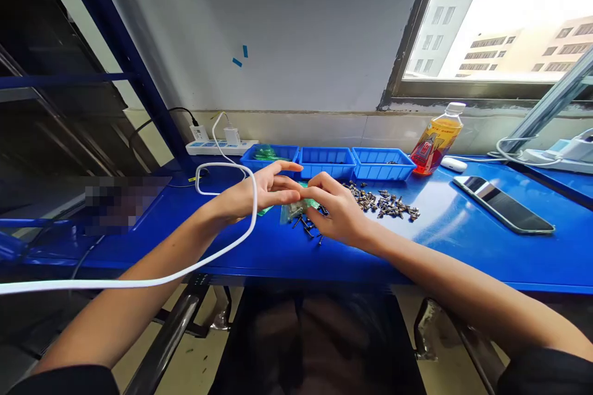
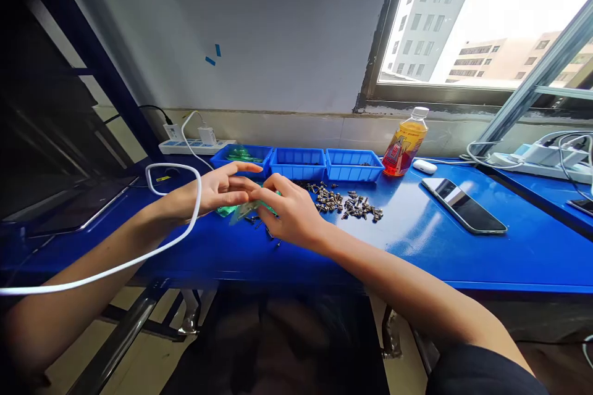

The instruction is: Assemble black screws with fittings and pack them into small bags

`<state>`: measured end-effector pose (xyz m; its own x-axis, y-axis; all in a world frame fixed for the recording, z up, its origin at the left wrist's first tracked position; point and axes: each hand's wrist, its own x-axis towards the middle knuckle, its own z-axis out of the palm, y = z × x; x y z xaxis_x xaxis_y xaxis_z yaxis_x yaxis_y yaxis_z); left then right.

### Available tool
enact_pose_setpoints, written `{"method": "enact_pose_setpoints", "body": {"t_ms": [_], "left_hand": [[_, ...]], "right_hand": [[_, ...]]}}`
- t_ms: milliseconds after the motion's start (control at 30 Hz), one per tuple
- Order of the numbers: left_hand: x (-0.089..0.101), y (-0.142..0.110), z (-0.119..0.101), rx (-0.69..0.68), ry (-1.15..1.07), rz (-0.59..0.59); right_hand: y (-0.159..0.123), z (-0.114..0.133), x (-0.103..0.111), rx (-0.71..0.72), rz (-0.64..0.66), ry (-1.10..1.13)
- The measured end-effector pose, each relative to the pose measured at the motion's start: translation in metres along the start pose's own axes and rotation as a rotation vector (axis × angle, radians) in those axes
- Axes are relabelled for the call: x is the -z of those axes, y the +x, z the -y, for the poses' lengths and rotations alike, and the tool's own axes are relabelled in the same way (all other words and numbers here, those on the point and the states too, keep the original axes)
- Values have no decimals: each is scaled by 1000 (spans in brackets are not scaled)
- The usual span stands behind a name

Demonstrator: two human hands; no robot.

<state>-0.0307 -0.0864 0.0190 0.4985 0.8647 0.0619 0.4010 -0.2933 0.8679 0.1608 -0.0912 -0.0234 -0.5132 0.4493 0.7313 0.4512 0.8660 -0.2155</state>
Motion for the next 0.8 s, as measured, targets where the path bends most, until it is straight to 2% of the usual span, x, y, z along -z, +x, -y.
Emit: {"method": "enact_pose_setpoints", "body": {"t_ms": [67,100,167,200,267,333,400,467,567,700,800], "left_hand": [[6,5,5,-8,37,-16],[10,4,11,-5,110,-80],[21,-5,25,4,396,-242],[25,-11,33,7,546,-259],[32,-21,46,-27,749,-198],[36,-24,52,-32,832,-109],[40,-20,51,4,867,-115],[45,-12,44,59,845,-192],[52,1,29,127,698,-349],[57,16,17,26,380,-429],[50,29,13,-13,217,-450]], "right_hand": [[2,-1,2,-60,-108,-16],[4,-3,3,-101,-159,-19],[7,-8,5,-175,-224,-8],[8,-11,6,-206,-227,5],[9,-15,5,-255,-189,35],[9,-17,2,-293,-151,51],[8,-16,-1,-302,-126,55],[8,-14,-4,-294,-109,58],[7,-13,-5,-310,-79,94],[7,-14,-3,-400,-58,173],[8,-14,0,-437,-63,243]]}}
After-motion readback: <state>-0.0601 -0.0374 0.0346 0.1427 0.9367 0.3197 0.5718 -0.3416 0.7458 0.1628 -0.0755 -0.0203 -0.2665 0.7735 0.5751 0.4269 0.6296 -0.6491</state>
